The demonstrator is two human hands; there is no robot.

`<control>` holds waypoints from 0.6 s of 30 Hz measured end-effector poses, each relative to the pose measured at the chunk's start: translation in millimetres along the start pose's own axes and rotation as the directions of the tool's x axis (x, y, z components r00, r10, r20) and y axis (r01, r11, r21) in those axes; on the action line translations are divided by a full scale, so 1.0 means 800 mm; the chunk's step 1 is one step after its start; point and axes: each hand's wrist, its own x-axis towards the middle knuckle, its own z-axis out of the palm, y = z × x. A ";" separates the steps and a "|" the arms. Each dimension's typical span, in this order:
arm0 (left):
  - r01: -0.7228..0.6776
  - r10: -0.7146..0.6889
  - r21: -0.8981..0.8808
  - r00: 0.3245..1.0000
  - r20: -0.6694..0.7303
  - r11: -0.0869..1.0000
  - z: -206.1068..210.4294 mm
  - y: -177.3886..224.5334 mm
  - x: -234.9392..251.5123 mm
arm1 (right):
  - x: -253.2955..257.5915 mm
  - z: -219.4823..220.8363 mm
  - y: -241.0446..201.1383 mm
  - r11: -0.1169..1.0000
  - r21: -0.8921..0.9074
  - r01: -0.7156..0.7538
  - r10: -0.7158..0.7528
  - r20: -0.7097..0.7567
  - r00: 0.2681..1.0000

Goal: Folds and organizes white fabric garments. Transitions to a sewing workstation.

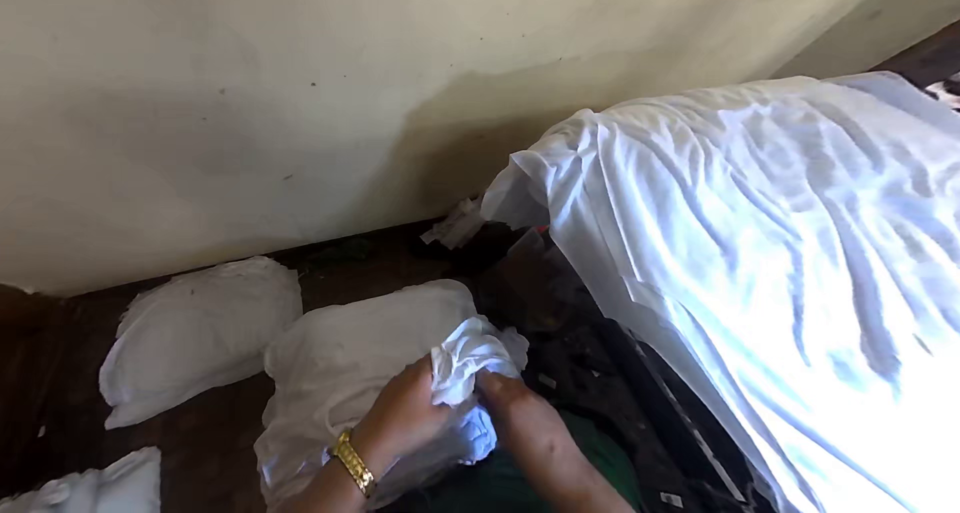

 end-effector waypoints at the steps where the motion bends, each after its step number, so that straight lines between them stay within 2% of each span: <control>1: 0.006 -0.009 0.079 1.000 0.029 0.997 0.007 0.003 -0.003 | 0.002 -0.007 0.001 0.999 0.045 0.012 -0.007 -0.110 0.994; 3: 0.047 -0.052 0.157 0.998 0.029 0.986 0.014 0.006 -0.004 | -0.001 -0.009 0.002 0.995 0.079 0.053 -0.034 -0.227 0.973; 5: 0.052 -0.048 0.044 0.994 -0.099 0.998 0.005 0.004 0.005 | -0.012 0.008 0.004 0.989 0.066 0.134 -0.113 -0.255 0.960; 6: 0.041 -0.041 -0.006 0.989 -0.141 0.999 -0.003 0.003 0.009 | -0.019 0.017 0.005 0.984 0.047 0.174 -0.162 -0.193 0.968; 8: 0.024 -0.032 -0.054 0.986 -0.161 0.998 -0.014 0.002 0.012 | -0.032 0.028 0.003 0.979 -0.058 0.198 -0.195 0.053 0.979; 10: 0.018 -0.029 -0.072 0.988 -0.154 0.997 -0.015 -0.004 0.011 | -0.031 0.030 -0.001 0.978 -0.174 0.119 -0.060 0.310 0.949; 11: 0.019 -0.030 -0.077 0.989 -0.146 0.997 -0.011 -0.007 0.011 | -0.028 0.030 0.001 0.978 -0.190 0.084 -0.015 0.339 0.941; 12: 0.017 -0.026 -0.073 0.991 -0.132 0.997 -0.007 -0.009 0.009 | -0.025 0.027 0.005 0.982 -0.178 0.062 -0.004 0.306 0.952; 14: -0.015 0.013 -0.024 0.998 -0.069 1.000 0.005 -0.007 0.000 | -0.022 0.022 0.013 0.994 -0.089 0.067 -0.064 0.044 0.997; 16: -0.053 0.053 0.079 0.999 -0.001 0.996 0.020 -0.005 -0.007 | -0.013 0.006 0.010 0.998 -0.003 0.063 -0.062 -0.190 0.980; 18: -0.008 0.008 0.152 1.000 -0.001 0.988 0.022 0.001 -0.006 | -0.008 0.003 0.007 0.997 0.002 0.072 -0.068 -0.297 0.953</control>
